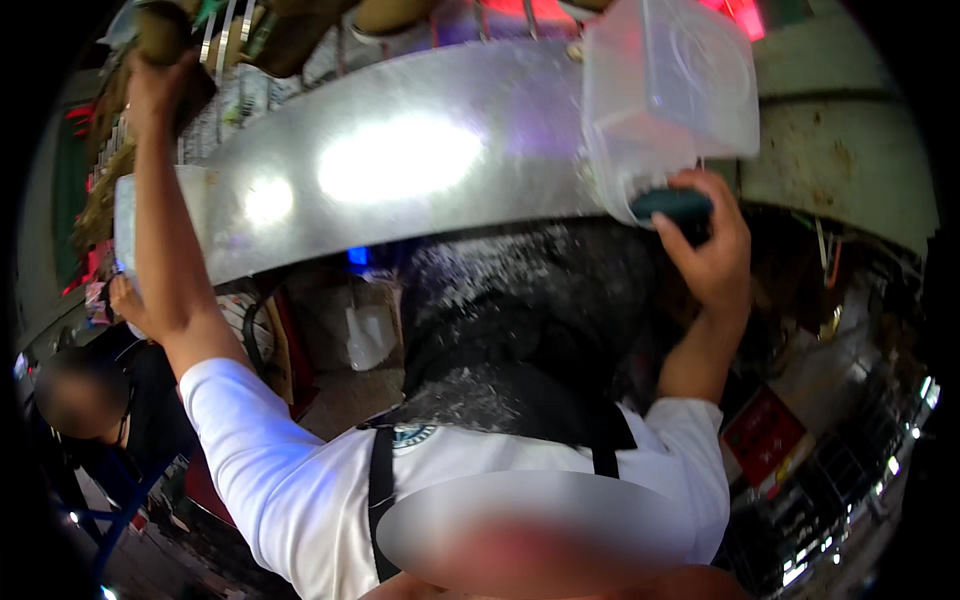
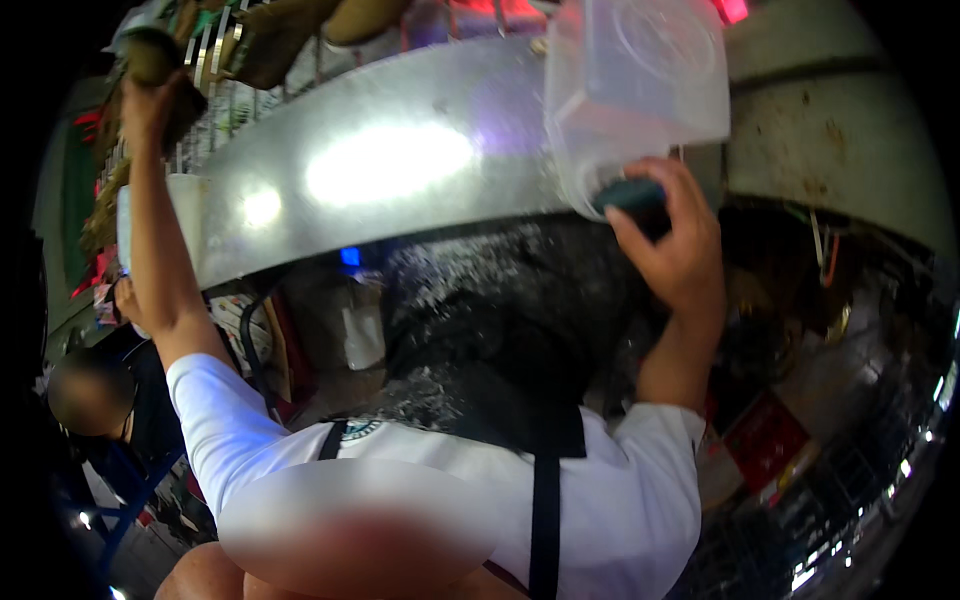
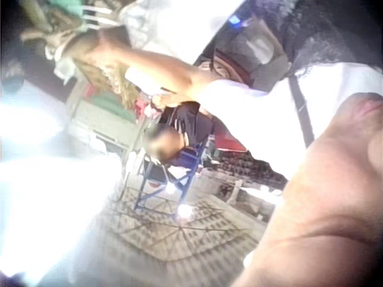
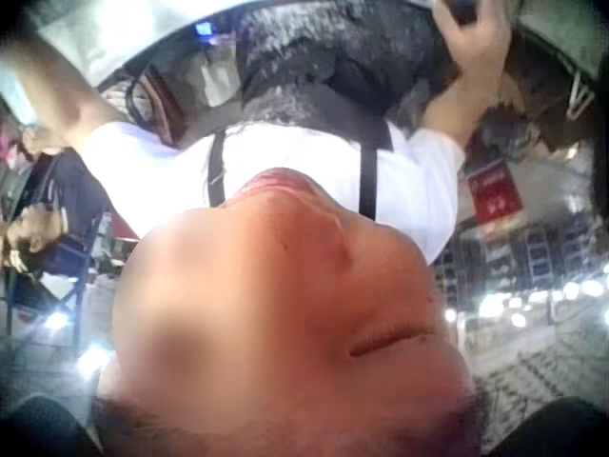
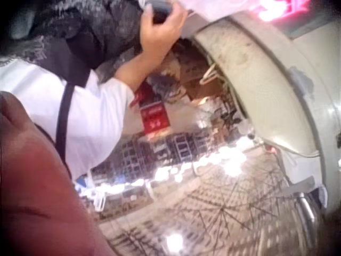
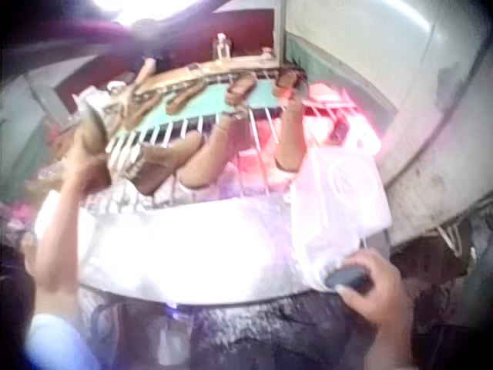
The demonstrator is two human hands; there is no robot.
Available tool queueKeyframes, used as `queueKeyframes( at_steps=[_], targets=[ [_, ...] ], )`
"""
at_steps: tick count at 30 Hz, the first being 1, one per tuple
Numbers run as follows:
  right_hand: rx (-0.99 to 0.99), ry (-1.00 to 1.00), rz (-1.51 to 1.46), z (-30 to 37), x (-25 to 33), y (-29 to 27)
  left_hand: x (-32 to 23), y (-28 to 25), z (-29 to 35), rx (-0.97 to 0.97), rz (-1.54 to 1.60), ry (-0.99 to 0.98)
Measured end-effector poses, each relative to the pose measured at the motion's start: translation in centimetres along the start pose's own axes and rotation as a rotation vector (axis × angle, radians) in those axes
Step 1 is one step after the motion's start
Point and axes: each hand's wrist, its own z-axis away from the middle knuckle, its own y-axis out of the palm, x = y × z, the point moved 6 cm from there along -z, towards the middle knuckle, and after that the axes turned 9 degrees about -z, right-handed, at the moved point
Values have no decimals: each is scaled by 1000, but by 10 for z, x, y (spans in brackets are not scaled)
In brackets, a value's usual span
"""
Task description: The person takes a brown boot from a conveyor belt, uses a brush to apply adhesive around the edge of the sole, and then places the boot back onto the moving conveyor.
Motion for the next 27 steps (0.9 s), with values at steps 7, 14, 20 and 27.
queueKeyframes(
  at_steps=[7, 14, 20, 27],
  targets=[
    [-309, 209, -240, 16, -24, 0, -75, -120, 151, -365, 435, 324],
    [-234, 73, -248, 13, -35, 12, -156, -92, 290, -127, 589, 594],
    [-238, 65, -323, 11, -48, 3, -197, -87, 328, 225, 687, 714],
    [-108, 133, -359, 12, -55, -5, -172, -52, 326, 628, 661, 693]
  ],
)
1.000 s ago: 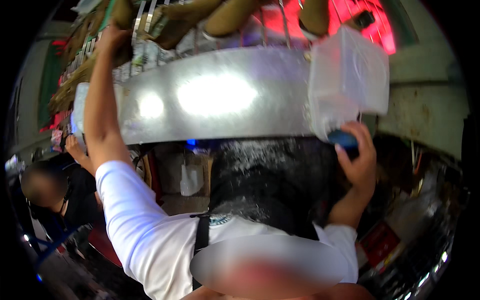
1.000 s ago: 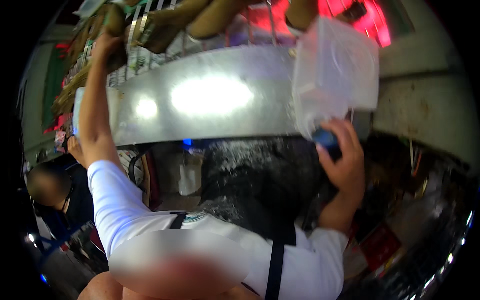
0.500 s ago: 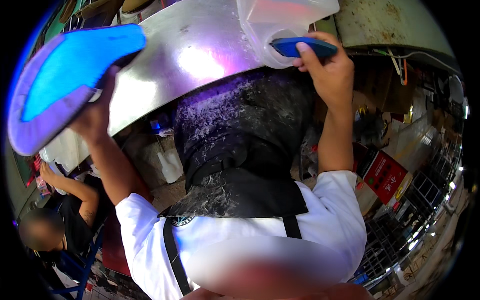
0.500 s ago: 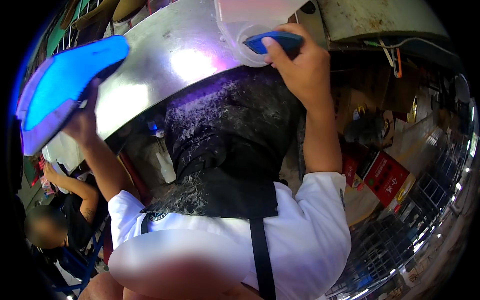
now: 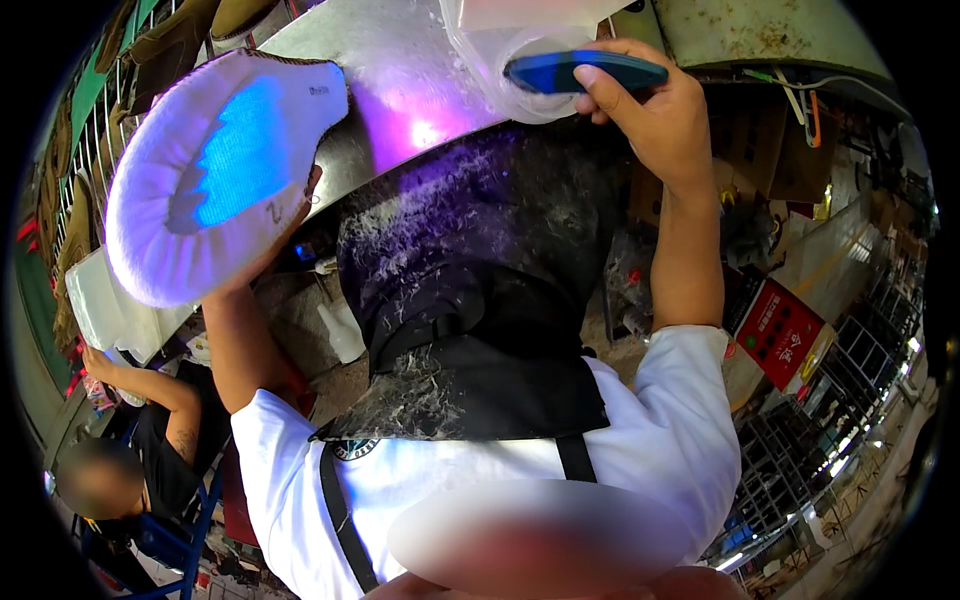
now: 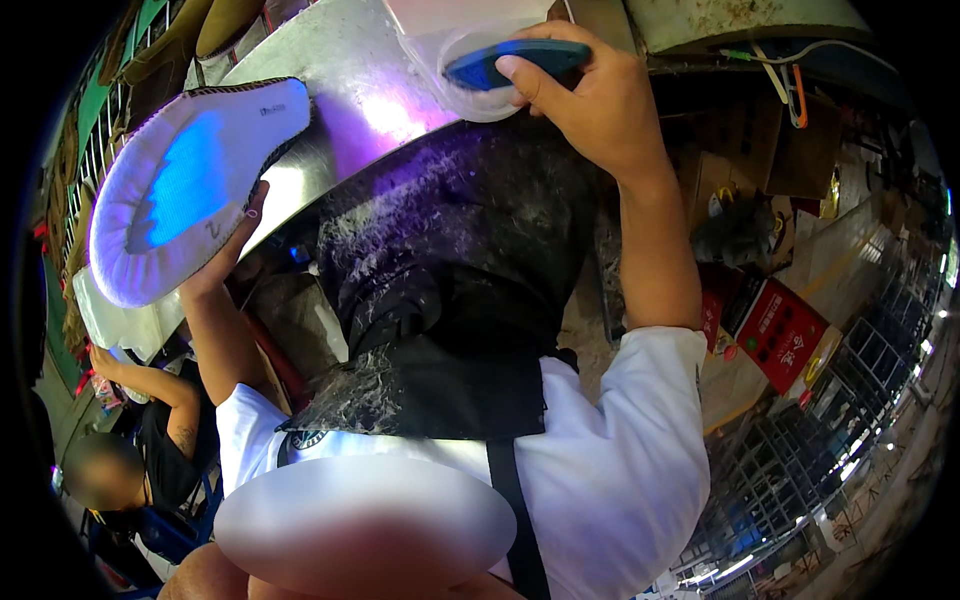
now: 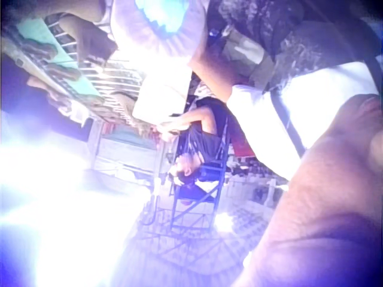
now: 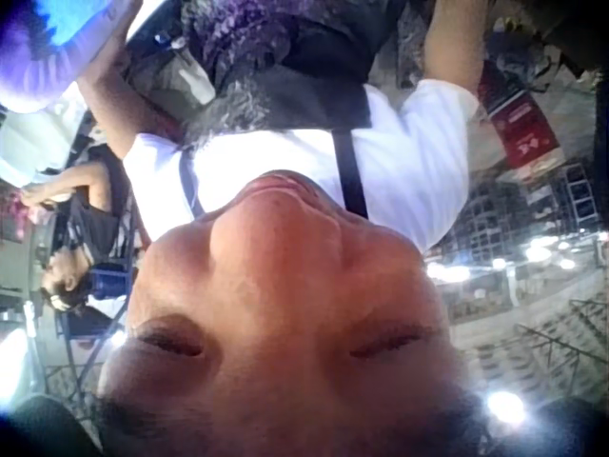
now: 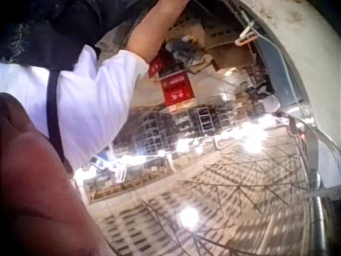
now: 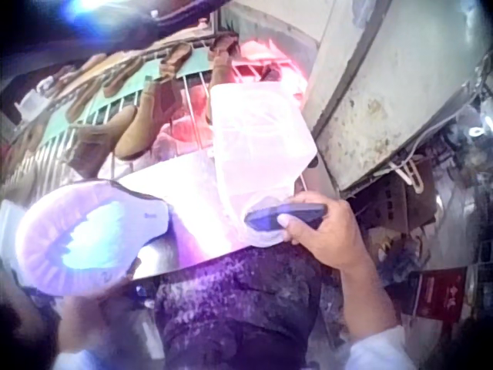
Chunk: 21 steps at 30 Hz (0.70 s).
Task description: The person takes a brown boot from a conveyor belt, uses a brush to apply adhesive around the edge of the sole, and then places the boot back onto the moving conveyor.
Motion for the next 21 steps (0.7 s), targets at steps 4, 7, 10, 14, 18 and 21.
queueKeyframes(
  at_steps=[4, 7, 10, 14, 18, 21],
  targets=[
    [155, -112, 159, -5, 0, 2, 6, 3, -5, -160, -257, 82],
    [182, 47, 65, -1, -4, -6, -11, 0, -7, -310, -196, 145],
    [7, 326, -315, 7, -22, -13, -32, -4, 3, -450, -28, 244],
    [-304, 405, -807, 34, -47, -21, -45, -1, 21, -667, 76, 404],
    [-235, 333, -832, 65, -48, 24, -1, 27, 53, -621, -2, 578],
    [-43, 510, -1220, 83, -44, 108, -24, 36, 64, -622, -56, 555]
  ],
)
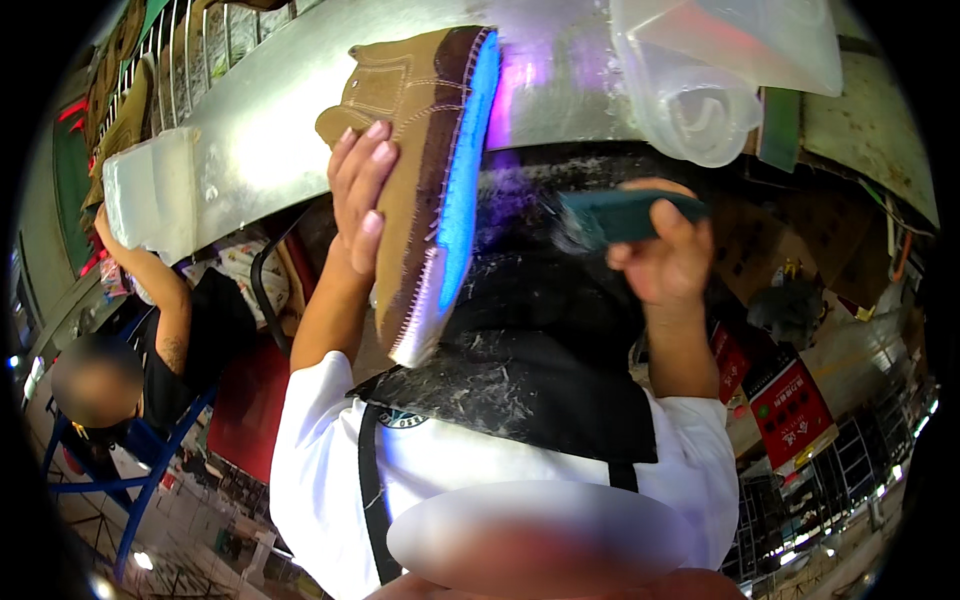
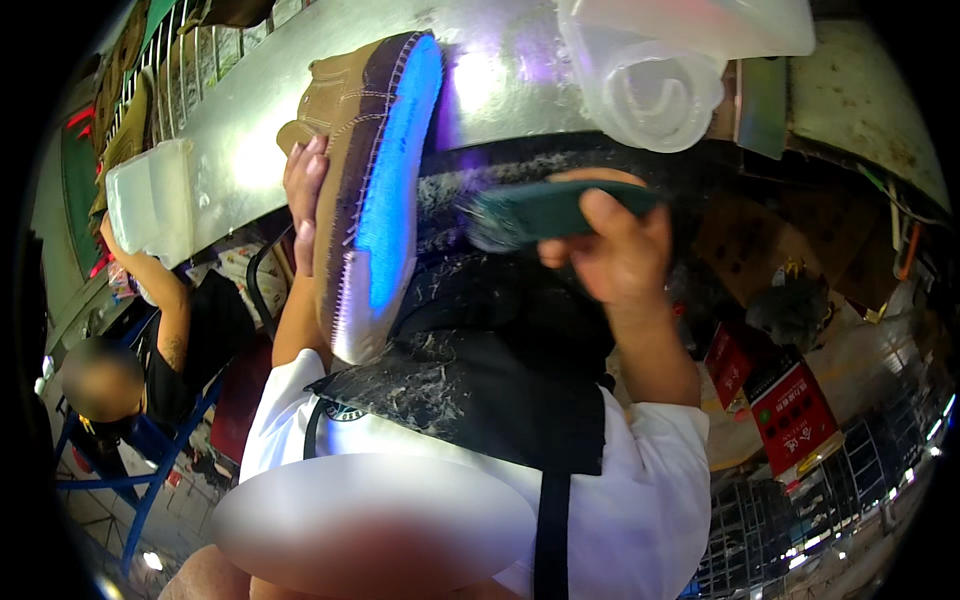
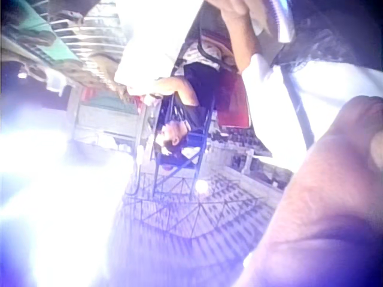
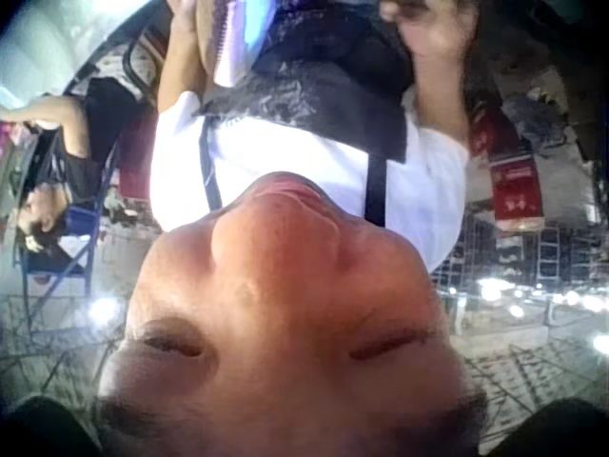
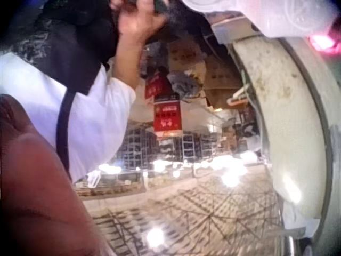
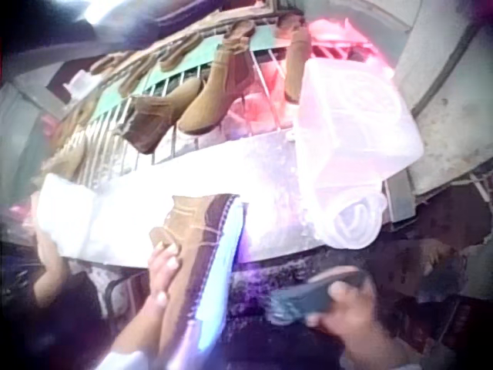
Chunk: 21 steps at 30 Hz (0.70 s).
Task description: The person takes a brown boot from a conveyor belt, uses a brush to apply adhesive around the edge of the sole, and then places the boot back onto the moving conveyor.
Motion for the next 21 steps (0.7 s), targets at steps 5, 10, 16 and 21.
queueKeyframes(
  at_steps=[5, 10, 16, 21],
  targets=[
    [105, -36, -347, -58, -63, 41, -8, 2, 3, -46, -86, 67],
    [238, -237, 185, -36, -64, 53, -9, 5, 4, -103, -138, 98],
    [706, -225, 518, 11, -36, 73, -5, 9, 10, -143, -123, 85],
    [302, -255, 458, -46, -16, 57, -3, 6, 8, -114, -98, 116]
  ],
)
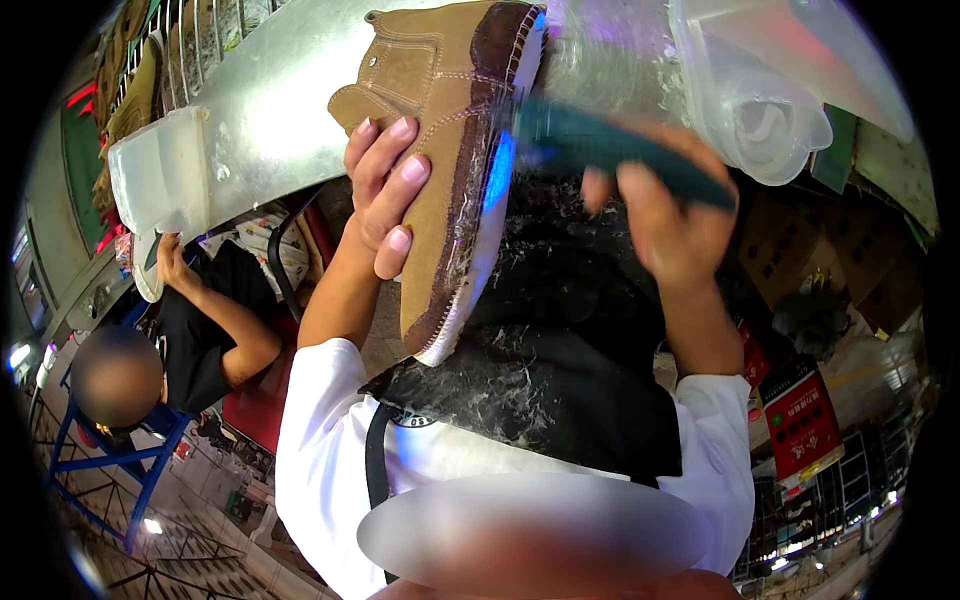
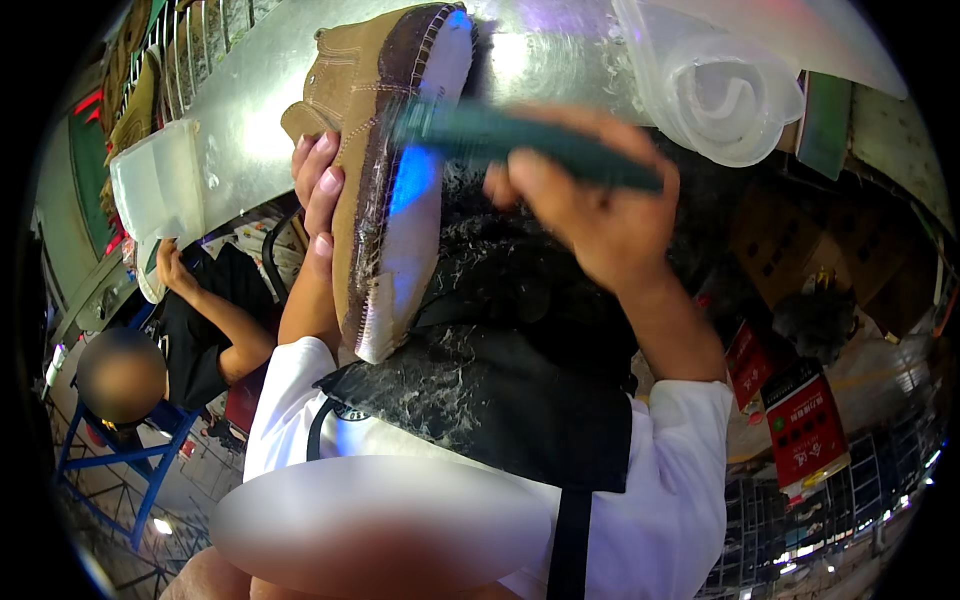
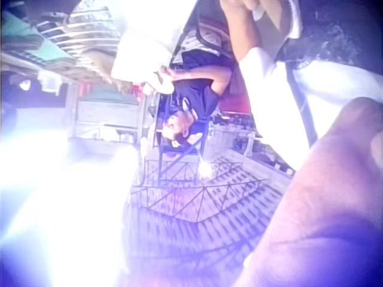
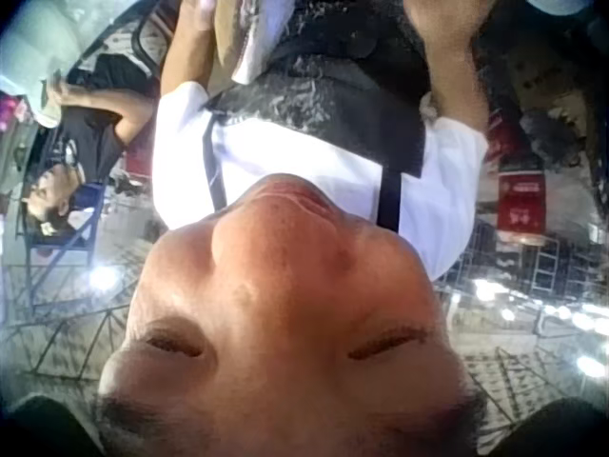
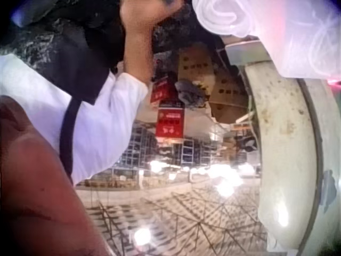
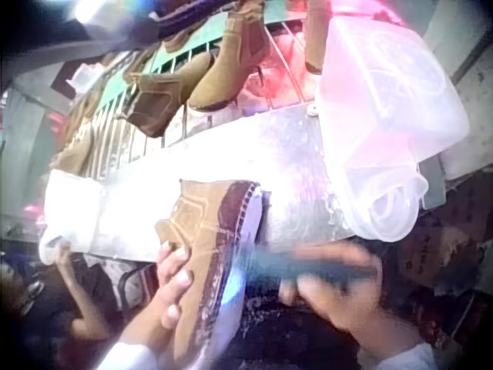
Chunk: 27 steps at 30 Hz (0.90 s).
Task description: The person takes a brown boot from a conveyor belt, uses a brush to apply adhesive around the edge of the sole, and then places the boot back onto the moving conveyor.
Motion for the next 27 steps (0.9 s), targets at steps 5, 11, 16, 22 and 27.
queueKeyframes(
  at_steps=[5, 11, 16, 22, 27],
  targets=[
    [197, -360, 499, -13, 13, 11, 2, -2, 3, 6, 30, 43],
    [422, -376, 365, -6, 31, 27, 7, 0, 3, 20, 53, 100],
    [157, -324, 364, -24, 22, 14, 10, -2, 1, 36, 103, 128],
    [41, -339, 483, -33, 21, 7, 9, -2, -1, -1, 82, 152],
    [-79, -278, 488, -39, 21, 3, 10, -2, -1, 25, 102, 156]
  ],
)
